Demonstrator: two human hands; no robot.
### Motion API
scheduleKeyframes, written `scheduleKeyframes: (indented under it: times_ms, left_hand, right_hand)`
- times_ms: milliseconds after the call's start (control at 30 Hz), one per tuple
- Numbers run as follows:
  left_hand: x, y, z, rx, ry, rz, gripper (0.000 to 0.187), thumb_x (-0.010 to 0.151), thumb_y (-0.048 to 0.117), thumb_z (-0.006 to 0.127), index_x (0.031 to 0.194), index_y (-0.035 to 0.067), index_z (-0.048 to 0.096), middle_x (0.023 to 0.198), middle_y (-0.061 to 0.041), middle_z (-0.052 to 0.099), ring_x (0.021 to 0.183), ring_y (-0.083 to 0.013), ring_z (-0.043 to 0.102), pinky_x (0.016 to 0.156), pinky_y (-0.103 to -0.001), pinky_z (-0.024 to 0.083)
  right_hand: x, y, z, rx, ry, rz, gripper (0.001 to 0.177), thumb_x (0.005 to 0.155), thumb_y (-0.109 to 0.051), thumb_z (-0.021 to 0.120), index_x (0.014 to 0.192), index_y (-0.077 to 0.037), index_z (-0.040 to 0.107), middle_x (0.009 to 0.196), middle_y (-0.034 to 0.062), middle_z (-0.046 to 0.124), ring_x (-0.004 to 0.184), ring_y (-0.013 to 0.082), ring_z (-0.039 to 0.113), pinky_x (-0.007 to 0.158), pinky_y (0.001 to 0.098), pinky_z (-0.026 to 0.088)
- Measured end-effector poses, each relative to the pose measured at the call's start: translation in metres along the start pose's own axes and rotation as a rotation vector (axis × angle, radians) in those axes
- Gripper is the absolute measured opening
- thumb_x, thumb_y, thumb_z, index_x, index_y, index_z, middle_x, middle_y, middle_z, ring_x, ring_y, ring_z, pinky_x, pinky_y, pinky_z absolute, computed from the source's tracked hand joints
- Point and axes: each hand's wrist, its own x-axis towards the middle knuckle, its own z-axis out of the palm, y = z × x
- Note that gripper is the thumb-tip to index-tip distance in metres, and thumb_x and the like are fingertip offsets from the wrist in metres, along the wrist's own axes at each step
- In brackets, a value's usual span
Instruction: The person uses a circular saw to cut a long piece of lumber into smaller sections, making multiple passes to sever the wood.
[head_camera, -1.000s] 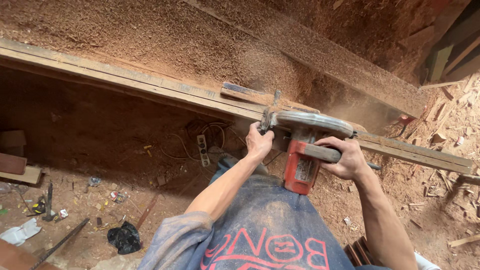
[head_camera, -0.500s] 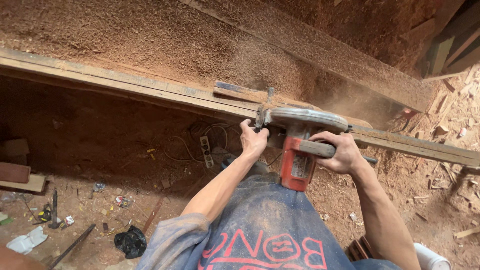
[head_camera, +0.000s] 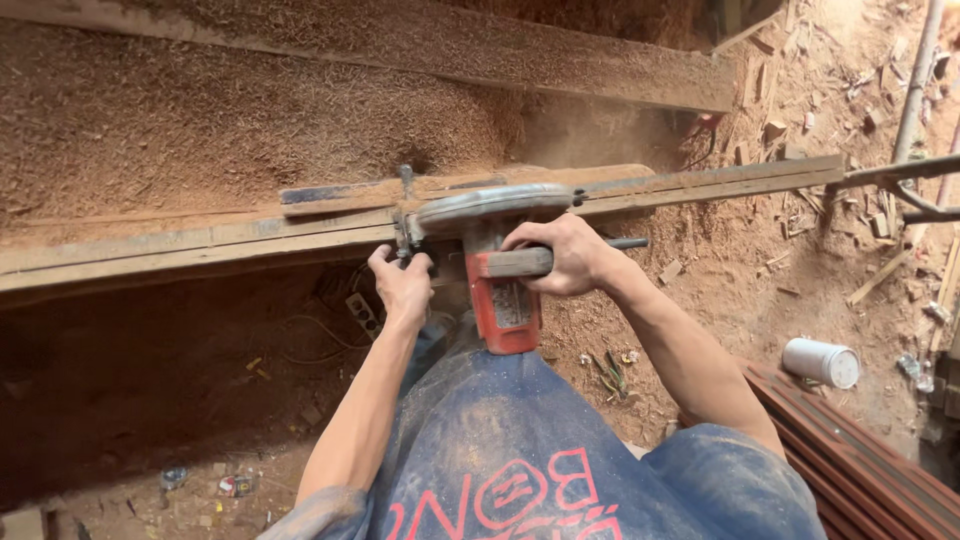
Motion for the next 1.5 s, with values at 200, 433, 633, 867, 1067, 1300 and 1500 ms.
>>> scheduleKeyframes:
  times_ms: [200, 433, 633, 867, 1067, 1300, 1500]
  left_hand:
    - [-0.003, 0.012, -0.017, -0.003, 0.017, -0.025, 0.081, 0.079, 0.011, 0.070, 0.146, 0.006, 0.027, 0.103, -0.017, 0.067, 0.053, -0.0189, 0.059, 0.045, -0.036, 0.048]
    - [0.011, 0.000, -0.034, 0.009, 0.009, 0.031, 0.070, 0.079, 0.013, 0.070, 0.144, 0.003, 0.043, 0.105, -0.016, 0.068, 0.055, -0.0177, 0.060, 0.047, -0.035, 0.050]
    - [0.021, -0.001, -0.050, 0.005, 0.010, 0.019, 0.072, 0.079, 0.013, 0.071, 0.146, 0.002, 0.045, 0.106, -0.017, 0.069, 0.055, -0.0181, 0.060, 0.047, -0.034, 0.050]
    - [0.027, -0.002, -0.070, -0.035, 0.054, -0.009, 0.081, 0.077, 0.014, 0.070, 0.149, 0.006, 0.033, 0.108, -0.018, 0.070, 0.055, -0.0195, 0.061, 0.045, -0.035, 0.051]
    - [0.050, -0.030, -0.078, 0.030, 0.167, 0.122, 0.084, 0.073, 0.021, 0.076, 0.146, 0.007, 0.037, 0.111, -0.019, 0.070, 0.098, -0.0279, 0.068, 0.087, -0.040, 0.055]
    - [0.055, -0.026, -0.093, 0.064, 0.192, 0.153, 0.072, 0.073, 0.026, 0.075, 0.139, 0.006, 0.055, 0.122, -0.022, 0.068, 0.115, -0.0328, 0.064, 0.100, -0.040, 0.049]
    - [0.051, -0.015, -0.113, 0.053, 0.164, 0.084, 0.075, 0.070, 0.028, 0.073, 0.139, 0.007, 0.054, 0.123, -0.022, 0.069, 0.117, -0.0330, 0.064, 0.101, -0.039, 0.049]
  right_hand:
    - [0.010, -0.010, 0.009, -0.001, -0.015, -0.005, 0.041, 0.070, -0.019, 0.082, 0.110, -0.015, 0.071, 0.093, 0.0083, 0.078, 0.080, 0.0271, 0.076, 0.072, 0.0354, 0.061]
    - [0.021, -0.021, 0.021, 0.006, -0.024, 0.023, 0.043, 0.070, -0.018, 0.081, 0.111, -0.014, 0.070, 0.094, 0.0095, 0.078, 0.081, 0.0272, 0.077, 0.073, 0.0355, 0.061]
    - [0.032, -0.029, 0.031, 0.000, -0.021, 0.004, 0.042, 0.071, -0.019, 0.082, 0.111, -0.014, 0.070, 0.095, 0.0110, 0.078, 0.082, 0.0295, 0.076, 0.073, 0.0368, 0.061]
    - [0.049, -0.039, 0.042, 0.067, -0.037, -0.088, 0.042, 0.073, -0.017, 0.083, 0.111, -0.012, 0.068, 0.096, 0.0116, 0.077, 0.086, 0.0292, 0.077, 0.075, 0.0369, 0.060]
    - [0.061, -0.050, 0.052, 0.049, -0.079, -0.094, 0.046, 0.070, -0.014, 0.084, 0.113, -0.010, 0.069, 0.096, 0.0101, 0.078, 0.087, 0.0252, 0.079, 0.076, 0.0344, 0.060]
    - [0.073, -0.066, 0.065, 0.020, -0.036, -0.024, 0.043, 0.069, -0.014, 0.086, 0.109, -0.009, 0.071, 0.093, 0.0092, 0.078, 0.082, 0.0190, 0.076, 0.079, 0.0329, 0.059]
    - [0.082, -0.073, 0.075, 0.002, -0.030, 0.010, 0.045, 0.067, -0.016, 0.087, 0.110, -0.010, 0.072, 0.090, 0.0089, 0.079, 0.080, 0.0173, 0.077, 0.078, 0.0320, 0.060]
